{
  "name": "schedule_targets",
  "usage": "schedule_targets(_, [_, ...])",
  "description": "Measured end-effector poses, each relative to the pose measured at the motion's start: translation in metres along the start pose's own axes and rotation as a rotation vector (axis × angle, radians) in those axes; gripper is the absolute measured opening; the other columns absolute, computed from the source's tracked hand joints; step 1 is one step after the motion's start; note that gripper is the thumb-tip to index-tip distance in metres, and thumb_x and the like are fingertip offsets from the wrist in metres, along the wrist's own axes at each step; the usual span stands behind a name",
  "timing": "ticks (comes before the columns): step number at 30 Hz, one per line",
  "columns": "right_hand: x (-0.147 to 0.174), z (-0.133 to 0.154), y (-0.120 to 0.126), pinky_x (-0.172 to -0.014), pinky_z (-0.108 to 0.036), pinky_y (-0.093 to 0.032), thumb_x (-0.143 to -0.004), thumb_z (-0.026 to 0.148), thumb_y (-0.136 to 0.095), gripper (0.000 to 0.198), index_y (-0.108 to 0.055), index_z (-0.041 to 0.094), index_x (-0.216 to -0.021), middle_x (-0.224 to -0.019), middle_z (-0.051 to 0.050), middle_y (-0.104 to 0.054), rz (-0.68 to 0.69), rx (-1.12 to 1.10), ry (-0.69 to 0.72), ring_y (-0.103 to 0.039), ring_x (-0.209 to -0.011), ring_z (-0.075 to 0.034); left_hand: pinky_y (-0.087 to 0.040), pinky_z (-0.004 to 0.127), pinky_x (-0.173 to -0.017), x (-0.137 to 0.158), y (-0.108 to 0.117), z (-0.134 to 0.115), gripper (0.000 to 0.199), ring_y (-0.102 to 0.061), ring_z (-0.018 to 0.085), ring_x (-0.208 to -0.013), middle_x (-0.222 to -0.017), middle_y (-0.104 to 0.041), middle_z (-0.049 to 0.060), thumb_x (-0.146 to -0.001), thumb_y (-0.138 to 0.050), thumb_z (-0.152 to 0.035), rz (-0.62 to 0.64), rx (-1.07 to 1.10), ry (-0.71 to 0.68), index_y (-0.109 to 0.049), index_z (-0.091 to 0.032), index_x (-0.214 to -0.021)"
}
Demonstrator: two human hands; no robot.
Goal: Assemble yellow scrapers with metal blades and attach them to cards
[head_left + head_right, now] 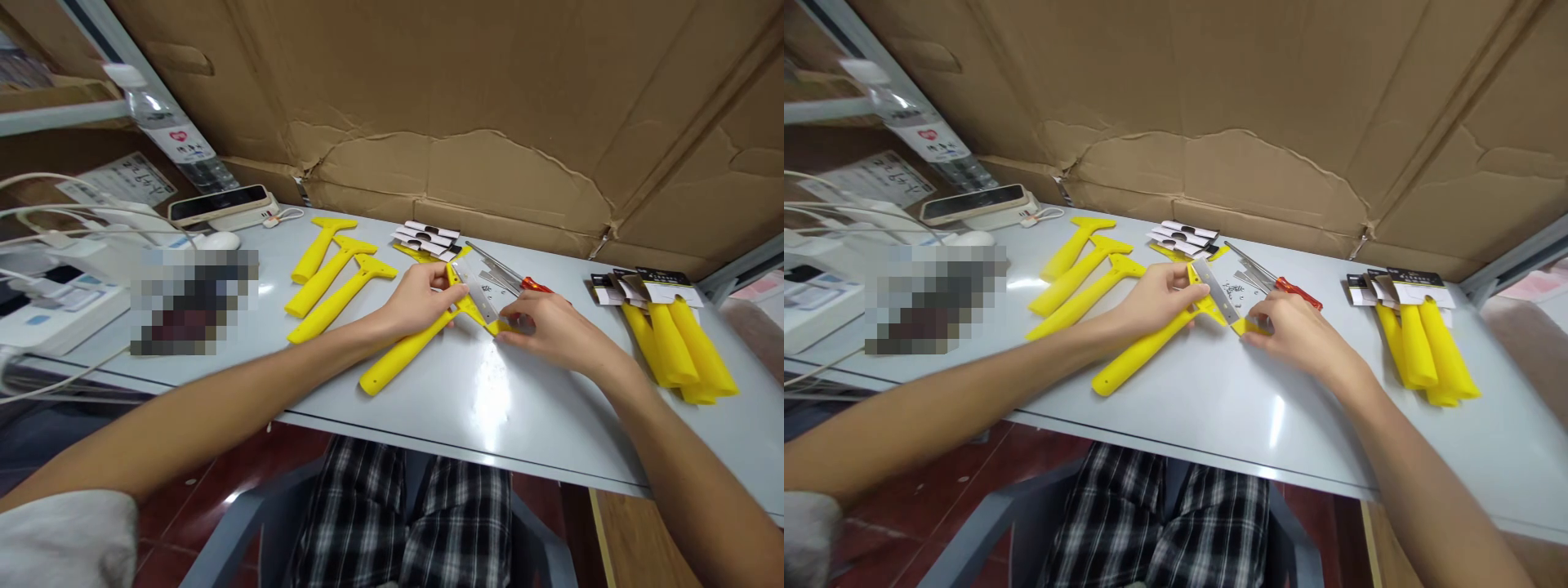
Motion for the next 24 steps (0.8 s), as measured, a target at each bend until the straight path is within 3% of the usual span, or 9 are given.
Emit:
schedule_targets(5, [-0.003, -0.002, -0.005, -0.077, -0.024, -0.04, -0.089, 0.038, -0.068, 0.027, -0.079, 0.022, -0.106, -0.102, -0.004, -0.07, 0.032, -0.011, -0.018, -0.058, -0.086, -0.012, -0.057, 0.027, -0.057, -0.004, 0.001, 0.002, 0.012, -0.065, 0.014, -0.07, -0.09, -0.073, 0.009, -0.093, -0.067, -0.023, -0.016, 0.114, 0.092, -0.071, -0.012, -0.096])
schedule_targets(11, [-0.003, -0.004, -0.002, -0.071, -0.025, -0.042, -0.08, 0.036, -0.072, 0.03, -0.078, 0.017, -0.103, -0.091, -0.005, -0.07, 0.058, -0.062, -0.086, -0.058, -0.078, -0.012, -0.057, 0.027, -0.058, -0.007, 0.0, 0.003, 0.013, -0.066, 0.014, -0.069, -0.096, -0.075, 0.011, -0.093, -0.067, -0.024, -0.038, 0.195, 0.175, -0.071, -0.012, -0.098])
schedule_targets(17, [-0.003, -0.006, -0.001, -0.071, -0.025, -0.044, -0.077, 0.034, -0.072, 0.034, -0.077, 0.018, -0.107, -0.092, -0.003, -0.07, 0.078, -0.062, -0.126, -0.061, -0.081, -0.013, -0.057, 0.028, -0.059, -0.007, 0.0, 0.003, 0.014, -0.065, 0.014, -0.07, -0.099, -0.075, 0.011, -0.092, -0.068, -0.024, -0.038, 0.217, 0.177, -0.071, -0.013, -0.1])
schedule_targets(24, [-0.002, -0.003, 0.005, -0.066, -0.026, -0.04, -0.076, 0.032, -0.071, 0.032, -0.078, 0.017, -0.103, -0.083, -0.003, -0.068, 0.049, -0.063, -0.132, -0.058, -0.072, -0.011, -0.057, 0.028, -0.059, -0.008, 0.001, 0.006, 0.015, -0.066, 0.015, -0.072, -0.102, -0.075, 0.013, -0.091, -0.067, -0.025, -0.019, 0.223, 0.182, -0.069, -0.013, -0.101])
Point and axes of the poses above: each hand's wrist, its own x-axis away from the middle knuckle, its own y-axis out of the back of the hand, z = x × y, the point moved 1 cm from there along -x, towards the middle knuckle
